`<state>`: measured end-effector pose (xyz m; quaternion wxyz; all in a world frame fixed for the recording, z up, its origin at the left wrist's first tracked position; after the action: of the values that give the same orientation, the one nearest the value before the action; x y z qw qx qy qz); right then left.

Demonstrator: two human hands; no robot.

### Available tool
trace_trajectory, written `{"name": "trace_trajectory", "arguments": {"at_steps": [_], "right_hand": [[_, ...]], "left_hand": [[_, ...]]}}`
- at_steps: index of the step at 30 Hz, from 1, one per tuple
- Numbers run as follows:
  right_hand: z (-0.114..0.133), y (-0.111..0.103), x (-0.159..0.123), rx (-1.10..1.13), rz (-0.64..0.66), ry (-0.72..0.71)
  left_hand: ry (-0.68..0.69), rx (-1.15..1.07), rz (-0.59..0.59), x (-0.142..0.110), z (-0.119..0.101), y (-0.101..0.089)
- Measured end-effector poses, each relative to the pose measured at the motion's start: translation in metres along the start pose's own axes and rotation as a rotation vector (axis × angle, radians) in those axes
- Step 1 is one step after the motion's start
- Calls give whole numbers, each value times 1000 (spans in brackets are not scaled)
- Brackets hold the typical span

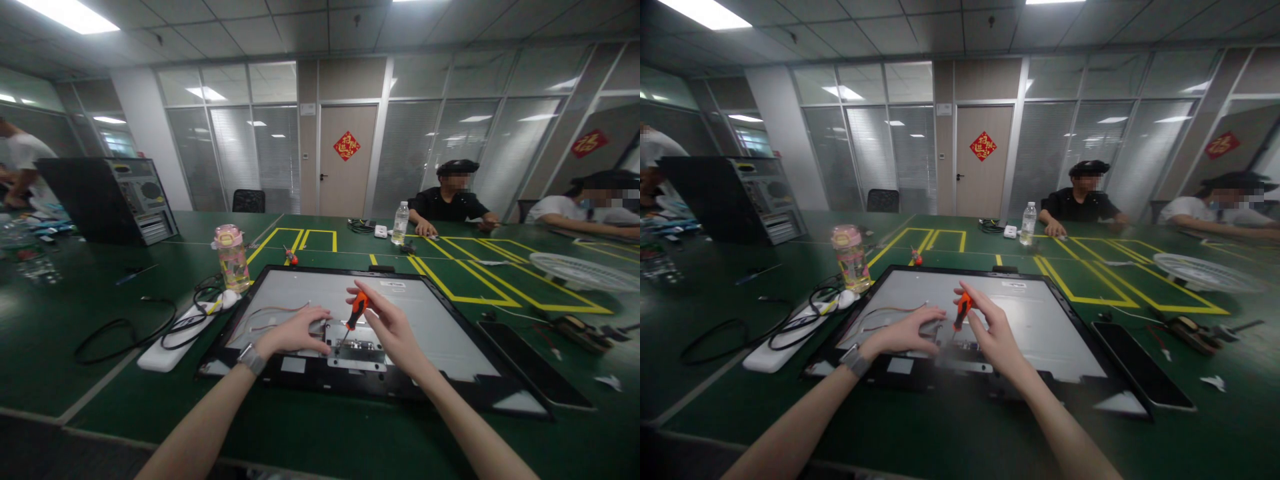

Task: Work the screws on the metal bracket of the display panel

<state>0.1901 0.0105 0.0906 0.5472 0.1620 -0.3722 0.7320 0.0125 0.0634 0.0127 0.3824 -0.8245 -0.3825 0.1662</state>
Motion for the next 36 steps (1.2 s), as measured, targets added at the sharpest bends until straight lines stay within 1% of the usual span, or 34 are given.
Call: {"name": "trace_trajectory", "arguments": {"at_steps": [7,12,19,27,33,36], "right_hand": [[6,-6,2,-154,-101,-34],[8,-5,2,-131,-64,-26],[3,-1,0,-34,-24,10],[10,-4,3,-131,-71,-49],[8,-1,2,-96,-28,-36],[9,-2,2,-103,-39,-41]], "left_hand": [[-2,7,8,0,-1,0],[-11,12,9,0,-1,0],[2,17,7,0,-6,-1],[-5,8,9,-1,-6,-2],[-4,-12,9,0,-4,-1],[-5,-10,8,0,-4,-1]]}}
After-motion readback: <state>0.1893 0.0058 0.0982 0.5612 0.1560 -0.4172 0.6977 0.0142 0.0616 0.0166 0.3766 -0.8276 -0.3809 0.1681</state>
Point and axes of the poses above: each hand's wrist, its own x-axis towards the middle knuckle, its own y-axis out of the palm, z = x × y, the point moved 7 cm from there along x, towards the middle knuckle, and after that the axes turned 4 degrees about z, right-handed, at the moved point
